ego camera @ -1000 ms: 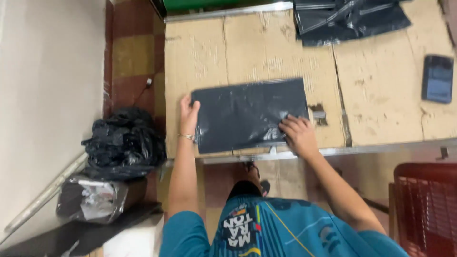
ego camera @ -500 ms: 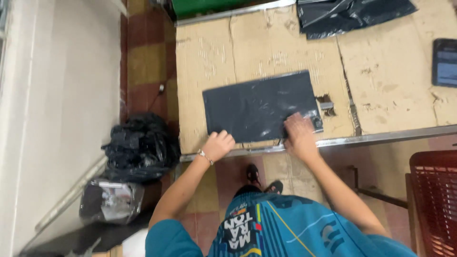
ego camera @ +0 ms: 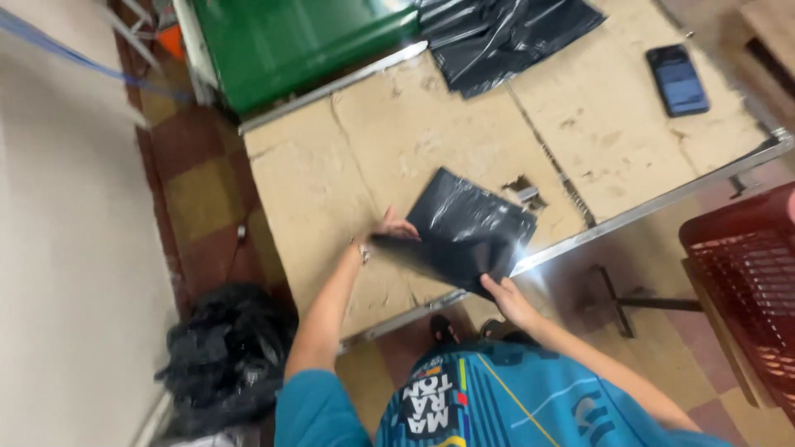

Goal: Folding plastic bags and placing them into a storage basket

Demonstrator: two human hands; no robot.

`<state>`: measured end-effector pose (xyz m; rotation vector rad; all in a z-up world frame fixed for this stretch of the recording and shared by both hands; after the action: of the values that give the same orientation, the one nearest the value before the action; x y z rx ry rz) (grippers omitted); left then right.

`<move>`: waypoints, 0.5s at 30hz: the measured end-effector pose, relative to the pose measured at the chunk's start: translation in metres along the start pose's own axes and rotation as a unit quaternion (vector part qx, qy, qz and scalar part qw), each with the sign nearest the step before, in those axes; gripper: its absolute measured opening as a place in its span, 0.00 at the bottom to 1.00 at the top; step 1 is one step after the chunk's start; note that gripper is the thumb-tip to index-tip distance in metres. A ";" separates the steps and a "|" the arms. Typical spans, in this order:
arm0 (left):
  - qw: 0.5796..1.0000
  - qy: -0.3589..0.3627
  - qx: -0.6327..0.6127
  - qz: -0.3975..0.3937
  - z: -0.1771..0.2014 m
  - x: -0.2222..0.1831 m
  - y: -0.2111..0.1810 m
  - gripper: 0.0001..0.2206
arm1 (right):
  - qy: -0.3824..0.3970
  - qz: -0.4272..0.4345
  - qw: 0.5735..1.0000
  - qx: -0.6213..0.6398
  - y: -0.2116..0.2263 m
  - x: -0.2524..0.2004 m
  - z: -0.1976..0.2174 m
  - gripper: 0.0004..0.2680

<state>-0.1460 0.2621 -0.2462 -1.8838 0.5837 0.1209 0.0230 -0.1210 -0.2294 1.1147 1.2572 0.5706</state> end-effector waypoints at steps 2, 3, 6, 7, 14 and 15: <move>0.957 -0.264 0.124 -0.003 -0.052 -0.024 -0.035 0.35 | -0.067 -0.100 0.987 0.108 0.117 -0.030 -0.059 0.23; 0.830 -0.509 0.229 -0.016 -0.079 -0.044 -0.052 0.24 | -0.120 -0.206 0.947 0.214 0.178 -0.058 -0.064 0.36; 0.627 -0.643 0.418 0.137 -0.115 -0.017 -0.072 0.30 | -0.123 -0.222 0.931 0.262 0.122 -0.022 -0.039 0.33; 0.627 -0.638 0.426 0.136 -0.118 -0.007 -0.084 0.30 | -0.125 -0.219 0.929 0.270 0.136 -0.024 -0.036 0.33; 0.715 -0.614 0.304 0.136 -0.104 -0.044 -0.057 0.12 | -0.025 -0.206 0.970 -0.128 0.238 0.019 0.089 0.19; 0.690 -0.642 0.294 0.161 -0.103 -0.068 -0.061 0.13 | 0.001 -0.153 0.949 -0.275 0.290 0.025 0.113 0.09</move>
<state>-0.1973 0.2084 -0.1301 -0.6837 -0.0868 1.2215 0.1993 -0.0216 0.0081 0.4425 1.1443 0.6325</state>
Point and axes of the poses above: each hand's wrist, its own x-axis towards the middle knuckle, its own z-axis out of the back of the hand, y = z × x, the point moved 2 cm from there along x, towards the middle knuckle, and after that the axes turned 6 degrees about y, right-handed, at the moved point
